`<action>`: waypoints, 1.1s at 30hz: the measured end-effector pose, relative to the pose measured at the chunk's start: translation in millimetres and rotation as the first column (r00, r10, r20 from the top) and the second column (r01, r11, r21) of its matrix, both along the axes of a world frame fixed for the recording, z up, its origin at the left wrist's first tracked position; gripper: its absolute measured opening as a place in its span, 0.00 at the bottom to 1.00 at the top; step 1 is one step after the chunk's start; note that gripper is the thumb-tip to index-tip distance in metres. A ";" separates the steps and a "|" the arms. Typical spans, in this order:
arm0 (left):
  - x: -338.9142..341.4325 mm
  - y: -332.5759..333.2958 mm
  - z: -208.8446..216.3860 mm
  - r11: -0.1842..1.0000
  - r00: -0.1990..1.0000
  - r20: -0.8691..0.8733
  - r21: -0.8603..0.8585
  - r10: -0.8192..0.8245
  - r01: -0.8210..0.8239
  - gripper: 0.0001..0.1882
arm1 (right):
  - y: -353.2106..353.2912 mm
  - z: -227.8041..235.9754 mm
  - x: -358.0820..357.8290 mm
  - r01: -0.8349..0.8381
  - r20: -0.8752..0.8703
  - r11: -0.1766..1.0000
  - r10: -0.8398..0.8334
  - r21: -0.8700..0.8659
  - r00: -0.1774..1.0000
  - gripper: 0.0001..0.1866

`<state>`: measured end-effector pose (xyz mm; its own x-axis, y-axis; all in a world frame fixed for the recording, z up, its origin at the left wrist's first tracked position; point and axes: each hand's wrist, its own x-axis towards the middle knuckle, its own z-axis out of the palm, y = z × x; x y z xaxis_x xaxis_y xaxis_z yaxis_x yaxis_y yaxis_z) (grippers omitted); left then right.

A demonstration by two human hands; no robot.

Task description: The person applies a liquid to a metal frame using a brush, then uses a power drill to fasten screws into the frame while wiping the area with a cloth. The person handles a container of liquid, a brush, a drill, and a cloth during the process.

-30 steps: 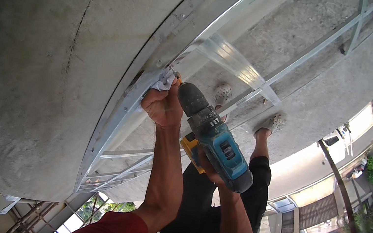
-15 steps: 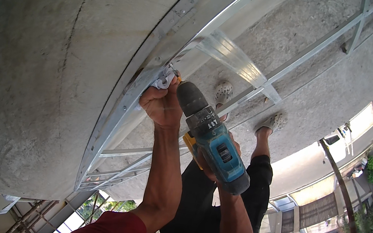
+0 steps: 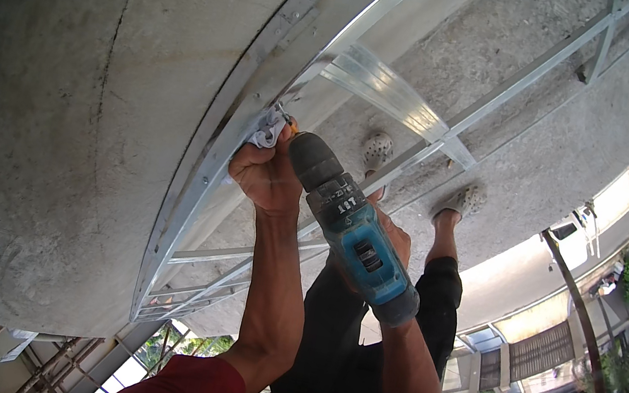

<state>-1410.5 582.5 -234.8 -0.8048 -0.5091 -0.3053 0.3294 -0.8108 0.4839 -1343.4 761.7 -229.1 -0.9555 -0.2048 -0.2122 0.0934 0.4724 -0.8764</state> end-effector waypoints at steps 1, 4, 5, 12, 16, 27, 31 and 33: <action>-1.4 1.1 6.5 1.000 0.998 0.060 -0.022 0.007 -0.006 0.19 | 11.3 20.7 -22.8 -0.073 -0.058 0.991 0.067 -0.112 0.996 0.23; -3.9 4.4 15.5 0.999 0.989 0.146 -0.043 0.016 -0.010 0.18 | 24.5 22.0 -42.6 -0.204 -0.159 0.954 0.171 -0.220 0.972 0.26; -4.7 5.7 17.1 0.999 0.987 0.159 -0.044 0.016 -0.009 0.18 | 25.7 20.2 -42.6 -0.206 -0.122 0.953 0.182 -0.224 0.976 0.26; -1.1 5.2 16.1 0.995 0.973 0.223 -0.094 0.054 -0.034 0.18 | 25.5 16.4 -51.4 -0.191 -0.039 0.929 0.189 -0.318 0.981 0.23; 0.4 4.4 12.8 0.998 0.996 0.090 -0.062 -0.001 0.007 0.19 | 27.6 11.5 -57.5 -0.274 -0.170 0.890 0.226 -0.363 0.959 0.28; -1.3 6.4 16.2 0.997 0.991 0.131 -0.071 -0.004 0.014 0.20 | 30.1 5.6 -58.0 -0.304 -0.204 0.870 0.240 -0.388 0.949 0.29; 0.9 3.5 9.1 0.998 0.997 -0.040 -0.006 -0.059 0.059 0.19 | 27.0 3.2 -60.8 -0.282 -0.278 0.855 0.171 -0.435 0.945 0.28; 0.1 4.4 11.0 0.998 0.998 -0.030 0.018 -0.059 0.059 0.20 | 26.6 2.9 -64.4 -0.285 -0.303 0.853 0.159 -0.438 0.940 0.28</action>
<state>-1410.4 586.9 -223.8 -0.8420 -0.4549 -0.2898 0.2946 -0.8380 0.4594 -1407.9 788.2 -226.2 -0.8796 -0.4320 0.1993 -0.2123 -0.0184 -0.9770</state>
